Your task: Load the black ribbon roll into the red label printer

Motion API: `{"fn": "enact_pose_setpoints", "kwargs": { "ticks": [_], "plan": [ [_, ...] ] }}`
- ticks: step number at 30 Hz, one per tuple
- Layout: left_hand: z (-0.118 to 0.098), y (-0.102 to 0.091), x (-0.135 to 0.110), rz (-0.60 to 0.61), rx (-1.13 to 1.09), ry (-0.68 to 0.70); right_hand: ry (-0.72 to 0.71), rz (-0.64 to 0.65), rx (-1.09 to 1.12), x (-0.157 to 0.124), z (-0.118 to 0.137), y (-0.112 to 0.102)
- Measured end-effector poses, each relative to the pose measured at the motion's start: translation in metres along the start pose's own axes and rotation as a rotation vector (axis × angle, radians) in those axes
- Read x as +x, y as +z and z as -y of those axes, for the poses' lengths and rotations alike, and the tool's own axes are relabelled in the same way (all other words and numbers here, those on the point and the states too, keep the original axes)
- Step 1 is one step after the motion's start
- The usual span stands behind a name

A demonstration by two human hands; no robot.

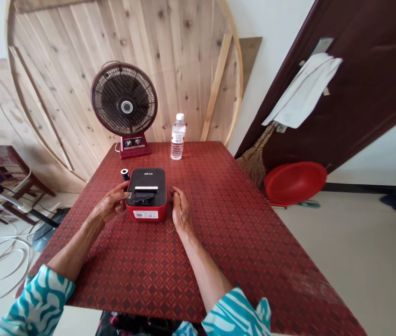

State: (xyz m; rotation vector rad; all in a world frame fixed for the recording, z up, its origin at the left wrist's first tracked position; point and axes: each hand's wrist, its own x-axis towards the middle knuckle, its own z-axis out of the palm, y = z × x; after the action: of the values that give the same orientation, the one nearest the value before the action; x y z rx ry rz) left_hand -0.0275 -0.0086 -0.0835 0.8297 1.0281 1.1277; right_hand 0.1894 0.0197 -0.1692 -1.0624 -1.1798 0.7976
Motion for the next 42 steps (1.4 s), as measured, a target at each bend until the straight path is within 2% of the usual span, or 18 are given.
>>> {"fn": "enact_pose_setpoints", "kwargs": {
  "ticks": [8,17,20,23,26,28,30,33,36,38,42],
  "plan": [
    [0.005,0.001,-0.002,-0.064,0.006,0.03,0.018,-0.015,0.015,0.0,-0.003,0.001],
    [0.005,0.005,-0.006,-0.054,0.009,0.115,0.053,-0.008,0.041,0.0,0.004,0.003],
    [0.007,0.004,-0.008,-0.056,0.041,0.201,0.054,-0.005,0.063,0.001,0.004,0.004],
    [0.003,0.001,-0.005,-0.134,0.135,0.372,0.052,-0.003,0.068,0.001,0.006,0.003],
    [-0.013,0.003,0.001,-0.178,0.374,0.515,0.059,0.008,0.054,0.001,0.01,0.002],
    [-0.029,0.012,0.008,-0.097,0.636,0.562,0.046,0.017,0.025,0.002,0.01,0.002],
    [-0.044,0.026,0.017,0.046,0.961,0.579,0.023,0.03,0.0,0.002,0.009,0.002],
    [-0.058,0.053,0.033,0.212,1.476,0.481,0.0,0.048,-0.015,0.004,0.005,0.002],
    [-0.061,0.077,0.048,0.282,1.876,0.325,-0.01,0.055,-0.037,0.004,0.004,0.002],
    [-0.059,0.087,0.057,0.332,1.992,0.257,-0.011,0.062,-0.044,0.004,0.005,0.002],
    [-0.057,0.092,0.069,0.413,2.033,0.167,-0.021,0.079,-0.039,0.003,0.006,0.003]
  ]
}}
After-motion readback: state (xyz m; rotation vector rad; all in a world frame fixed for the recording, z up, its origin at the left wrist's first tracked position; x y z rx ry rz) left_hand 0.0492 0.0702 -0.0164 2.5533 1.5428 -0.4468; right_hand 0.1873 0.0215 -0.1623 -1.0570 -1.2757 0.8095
